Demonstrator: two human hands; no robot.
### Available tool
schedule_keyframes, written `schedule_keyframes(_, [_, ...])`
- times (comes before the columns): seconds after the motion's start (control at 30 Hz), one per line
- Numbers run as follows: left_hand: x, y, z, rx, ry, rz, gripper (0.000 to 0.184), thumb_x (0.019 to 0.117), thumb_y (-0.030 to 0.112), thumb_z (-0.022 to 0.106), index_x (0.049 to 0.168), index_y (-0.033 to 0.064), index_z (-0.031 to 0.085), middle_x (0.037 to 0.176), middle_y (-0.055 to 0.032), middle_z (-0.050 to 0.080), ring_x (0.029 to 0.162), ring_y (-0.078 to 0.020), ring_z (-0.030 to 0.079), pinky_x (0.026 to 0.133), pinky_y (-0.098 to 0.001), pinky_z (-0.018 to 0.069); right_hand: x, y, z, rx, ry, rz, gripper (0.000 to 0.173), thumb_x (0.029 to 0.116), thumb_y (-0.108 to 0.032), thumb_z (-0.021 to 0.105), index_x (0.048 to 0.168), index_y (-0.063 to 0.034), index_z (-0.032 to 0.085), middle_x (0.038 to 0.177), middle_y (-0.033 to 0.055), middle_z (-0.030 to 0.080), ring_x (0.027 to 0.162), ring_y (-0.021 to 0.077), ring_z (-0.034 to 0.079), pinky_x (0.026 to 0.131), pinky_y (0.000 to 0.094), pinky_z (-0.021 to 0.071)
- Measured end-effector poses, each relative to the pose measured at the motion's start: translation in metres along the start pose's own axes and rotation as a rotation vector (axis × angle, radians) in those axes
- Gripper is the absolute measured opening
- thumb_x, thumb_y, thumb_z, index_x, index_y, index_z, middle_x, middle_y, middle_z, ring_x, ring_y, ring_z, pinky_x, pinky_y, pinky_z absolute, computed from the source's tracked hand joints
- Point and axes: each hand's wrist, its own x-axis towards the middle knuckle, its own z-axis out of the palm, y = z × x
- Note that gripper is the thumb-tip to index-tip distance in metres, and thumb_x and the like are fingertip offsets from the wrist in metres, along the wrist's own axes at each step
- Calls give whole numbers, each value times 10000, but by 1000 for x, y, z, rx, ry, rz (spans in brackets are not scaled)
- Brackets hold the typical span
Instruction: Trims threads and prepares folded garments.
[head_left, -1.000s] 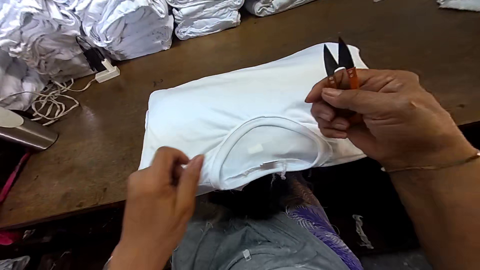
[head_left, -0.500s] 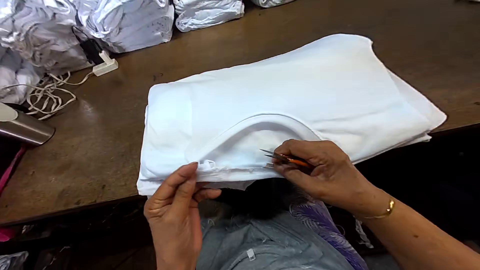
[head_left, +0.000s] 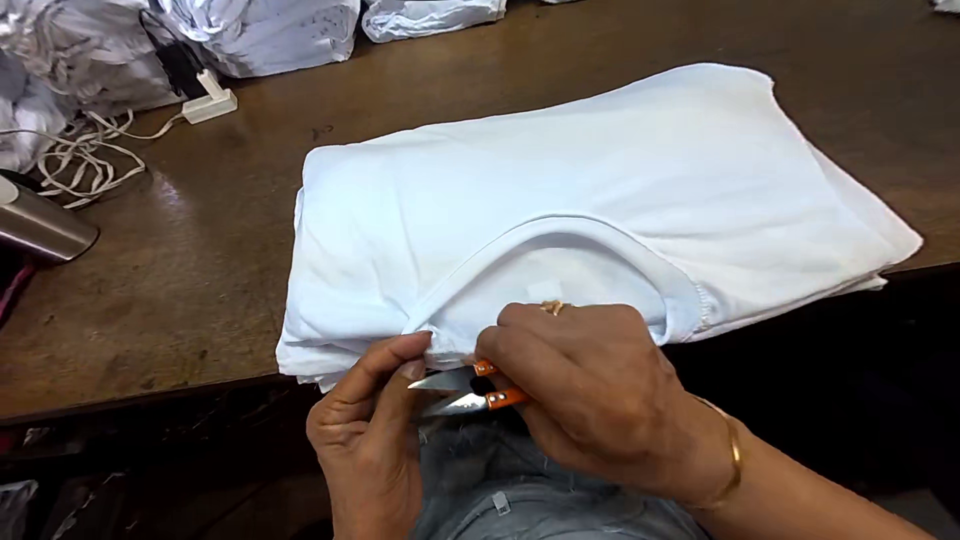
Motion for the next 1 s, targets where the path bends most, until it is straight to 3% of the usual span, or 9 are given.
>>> schedule_keyframes(0.17, [1, -5, 12, 19, 23, -76, 345, 792, 52, 853, 1115, 58, 731, 893, -114, 727, 708, -125, 709, 619, -255, 617, -18, -13, 3, -110, -39, -43, 164, 999, -114, 500, 985, -47, 649, 764, 54, 575, 554, 143, 483, 443, 275, 319])
schedule_keyframes(0.27, [1, -4, 14, 36, 12, -88, 453, 737, 9, 876, 1157, 53, 712, 1004, -127, 720, 777, -157, 731, 672, -288, 643, -29, -11, 4, -30, -38, 28, 179, 1015, -173, 510, 1049, -66, 649, 808, 37, 577, 641, 136, 527, 504, 263, 381])
schedule_keyframes(0.37, [2, 4, 12, 11, 4, -117, 504, 729, 34, 888, 1197, 65, 704, 1088, -138, 713, 866, -191, 744, 735, -334, 654, -43, -6, -8, -43, -40, 171, 442, 1082, -434, 425, 1227, -68, 626, 919, 50, 621, 795, 147, 597, 636, 281, 486])
schedule_keyframes(0.43, [2, 8, 12, -35, 26, -161, 526, 715, -5, 881, 1205, 58, 704, 1118, -168, 707, 910, -222, 749, 766, -364, 655, -51, 6, -11, -107, 10, 201, 433, 1089, -358, 409, 1313, -55, 624, 928, 65, 598, 808, 167, 576, 645, 299, 471])
schedule_keyframes(0.57, [1, 13, 17, -148, 80, -248, 531, 707, -32, 872, 1208, 25, 707, 1096, -204, 716, 920, -228, 748, 793, -367, 642, -61, 14, -12, -209, 90, 183, 371, 1081, -278, 470, 1306, -41, 647, 868, 86, 570, 736, 189, 529, 606, 314, 415])
schedule_keyframes(1.0, [-2, 17, 24, -157, 139, -263, 552, 706, -27, 873, 1227, 7, 691, 1066, -213, 718, 911, -225, 749, 763, -355, 645, -51, 7, 7, -173, 128, 113, 350, 1069, -253, 503, 1251, -2, 667, 915, 108, 644, 786, 195, 595, 645, 310, 473])
